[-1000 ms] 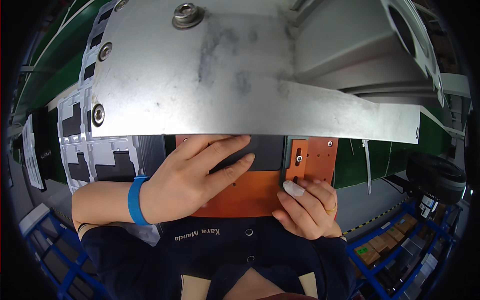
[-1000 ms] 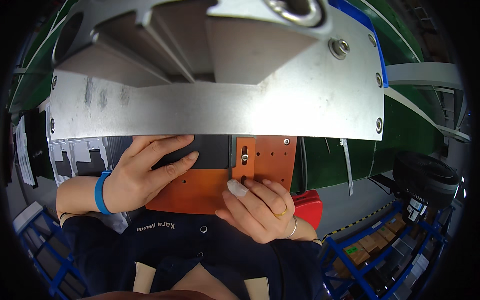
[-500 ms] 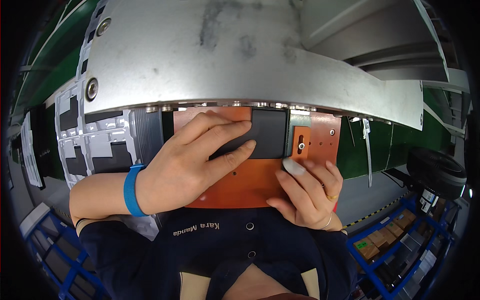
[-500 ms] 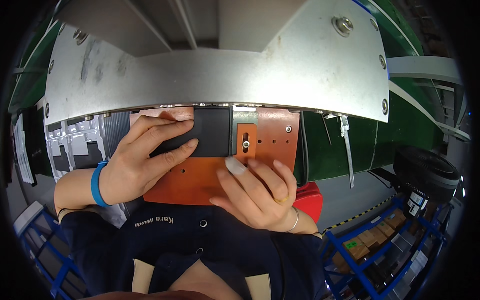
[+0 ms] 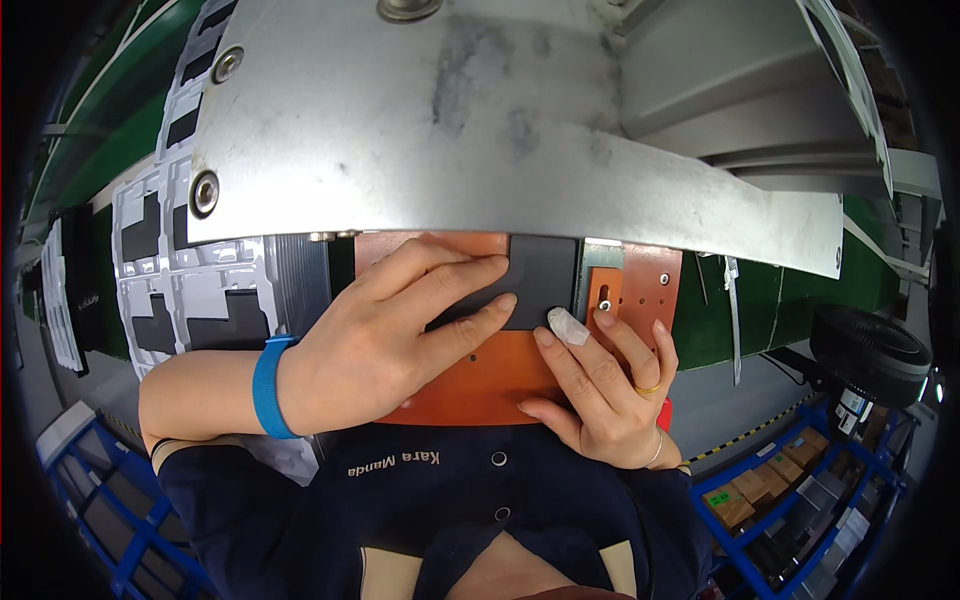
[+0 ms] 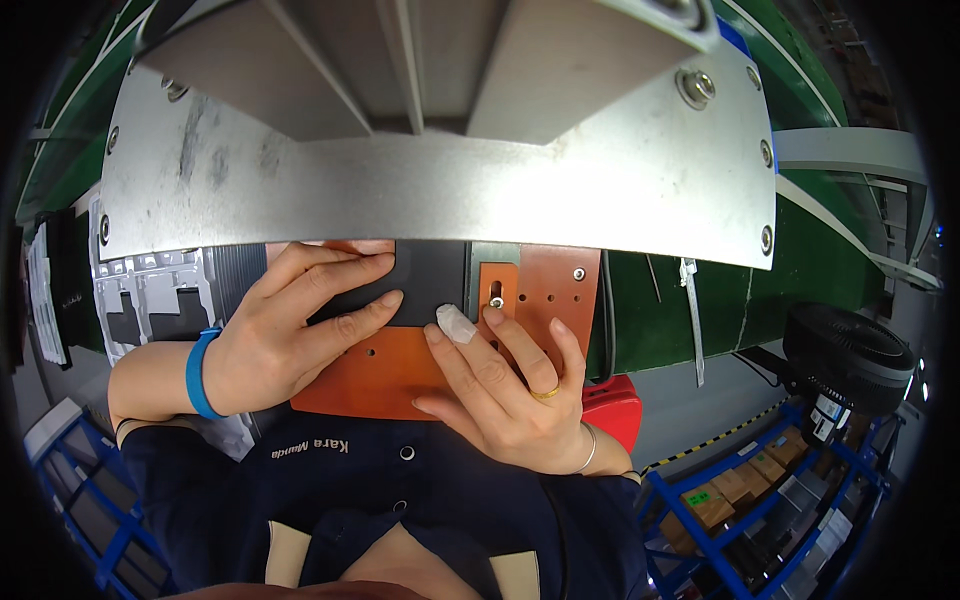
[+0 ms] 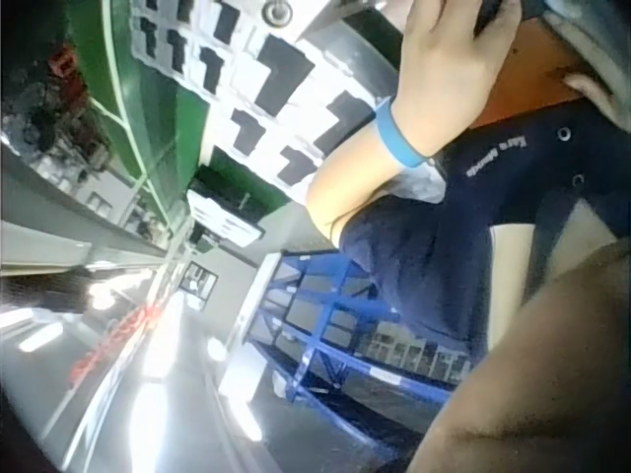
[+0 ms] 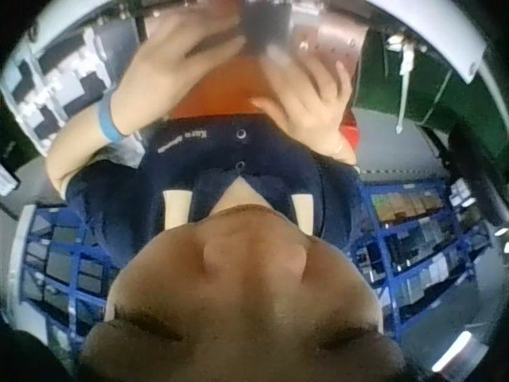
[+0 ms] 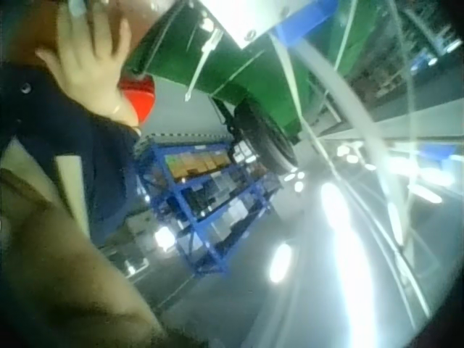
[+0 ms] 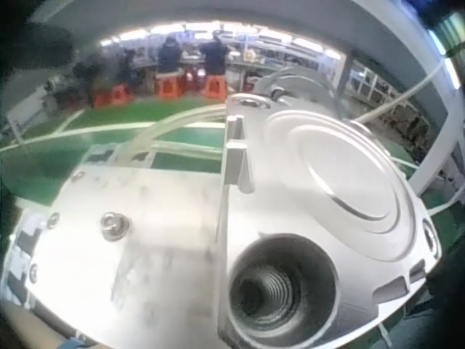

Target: The worker aligns small black rectangular pads into a machine fixture, presses them, and organizes the finished parts into partitioned trays.

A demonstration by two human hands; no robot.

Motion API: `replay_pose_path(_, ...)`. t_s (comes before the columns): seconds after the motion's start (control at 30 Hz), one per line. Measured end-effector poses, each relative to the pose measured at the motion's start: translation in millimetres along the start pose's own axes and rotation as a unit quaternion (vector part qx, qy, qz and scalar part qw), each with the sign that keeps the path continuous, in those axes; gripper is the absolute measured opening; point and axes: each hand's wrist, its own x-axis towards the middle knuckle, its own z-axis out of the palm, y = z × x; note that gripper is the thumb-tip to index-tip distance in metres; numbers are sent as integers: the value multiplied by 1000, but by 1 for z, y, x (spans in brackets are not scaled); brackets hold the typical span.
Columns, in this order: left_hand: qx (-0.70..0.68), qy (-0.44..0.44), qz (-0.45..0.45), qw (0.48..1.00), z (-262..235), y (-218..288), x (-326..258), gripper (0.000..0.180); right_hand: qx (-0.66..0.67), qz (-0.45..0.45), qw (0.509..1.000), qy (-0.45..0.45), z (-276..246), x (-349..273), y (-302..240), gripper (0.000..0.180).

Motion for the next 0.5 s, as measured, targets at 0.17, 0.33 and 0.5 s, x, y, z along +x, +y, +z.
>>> replay_pose_path(0.17, -17, -6, -40, 999, 1, 5, -4, 37, -3, -3, 1000, -3, -1, -2, 0, 52)
replay_pose_path(0.33, -10, -14, -40, 999, 1, 5, -2, 37, -5, -8, 1000, -5, -2, 0, 2, 50)
replay_pose_path(0.5, -11, -12, -29, 999, -2, 3, -1, 37, 84, 17, 988, 125, 0, -26, 12, 26)
